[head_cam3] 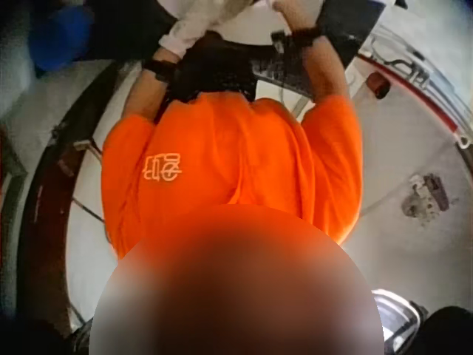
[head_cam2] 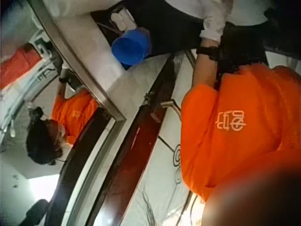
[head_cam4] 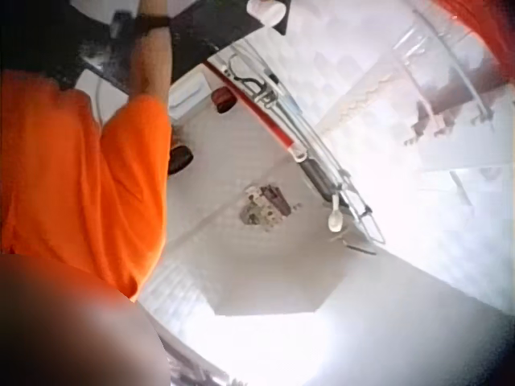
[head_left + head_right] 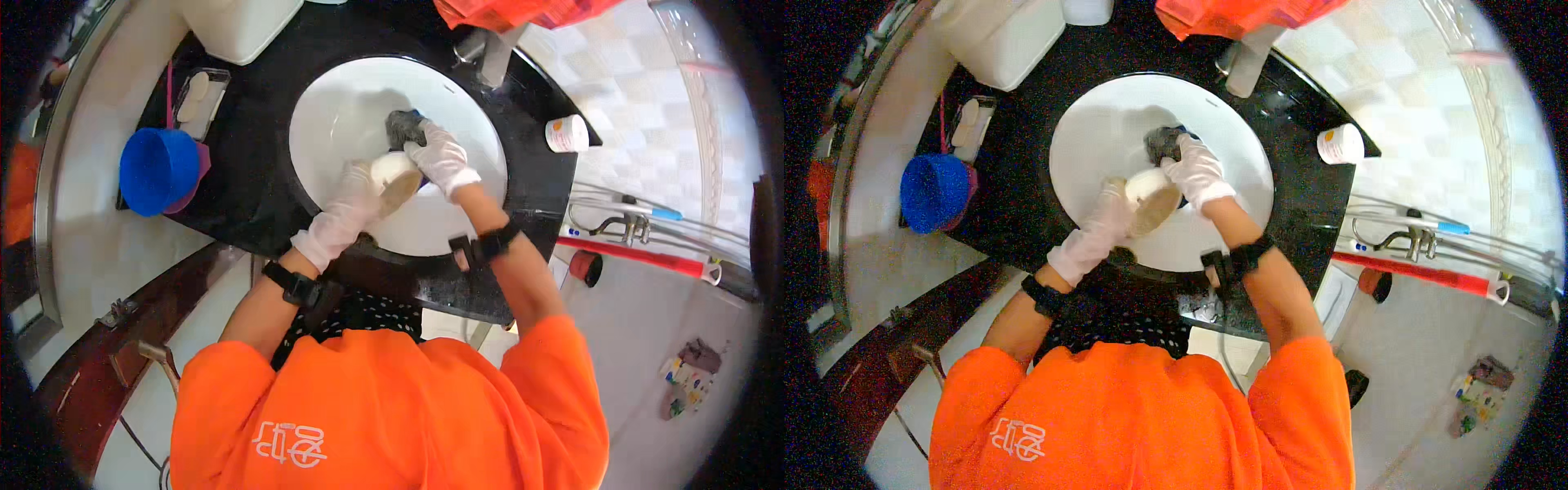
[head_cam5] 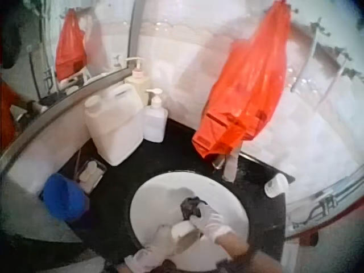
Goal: The person washes a white ceramic bowl in a bathroom sink using a blue cloth and a steel wool pad. They scrub the bowl thoroughly, rinse it under running water, and then place it on the counter before walking away.
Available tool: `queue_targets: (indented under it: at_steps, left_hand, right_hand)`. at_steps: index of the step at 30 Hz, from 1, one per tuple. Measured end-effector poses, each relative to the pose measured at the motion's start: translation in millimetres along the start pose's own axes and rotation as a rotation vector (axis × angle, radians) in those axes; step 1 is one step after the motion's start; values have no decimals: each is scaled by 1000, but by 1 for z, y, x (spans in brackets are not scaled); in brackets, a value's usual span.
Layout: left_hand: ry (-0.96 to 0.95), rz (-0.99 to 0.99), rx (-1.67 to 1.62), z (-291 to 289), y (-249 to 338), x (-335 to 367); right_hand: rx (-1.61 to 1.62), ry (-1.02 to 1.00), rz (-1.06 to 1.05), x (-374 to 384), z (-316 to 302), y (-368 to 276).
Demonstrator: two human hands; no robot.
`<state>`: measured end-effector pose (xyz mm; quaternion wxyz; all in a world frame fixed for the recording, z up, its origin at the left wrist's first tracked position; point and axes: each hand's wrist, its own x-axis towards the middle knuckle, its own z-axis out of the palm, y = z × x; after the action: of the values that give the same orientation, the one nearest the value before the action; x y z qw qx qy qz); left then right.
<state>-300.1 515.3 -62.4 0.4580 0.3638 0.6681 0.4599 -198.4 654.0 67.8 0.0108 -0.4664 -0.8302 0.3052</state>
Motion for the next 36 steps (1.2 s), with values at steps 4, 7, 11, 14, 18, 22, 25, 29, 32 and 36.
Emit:
queue_targets:
  at_steps: [4,7,11,14,18,22,25,29,32,36]
  left_hand:
    - [152,14,345,-9,55,-25]
    - [18,-271,74,-15,50,-7]
    - [-4,-374,247,-17,53,-3]
    - [-56,-382,243,-23,71,-6]
    - [-8,-253,223,-20,72,-10]
    - [86,-171,391,-14,70,-14]
    - [69,-221,329,-16,72,-11]
    - [28,-208,336,-18,77,-17]
    - [26,-201,279,-14,69,-16]
    - [69,-62,290,-5,49,-12]
  right_hand:
    - [192,15,242,-12,-3,10]
    - [237,70,317,-24,-24,-1]
    - [-160,-120,-2,-46,-47,-15]
    - [-474,19,-489,-59,1,-3]
    - [-860,-92,-329,-38,66,12]
    - [-668,-230,-214,-41,58,2]
    - [-596,-211,-155,-51,24,-18]
    - [-170,-146,-31,-64,46,14]
    - [-146,-168,53,-64,16,26]
    - [425,276,123,-48,-6,22]
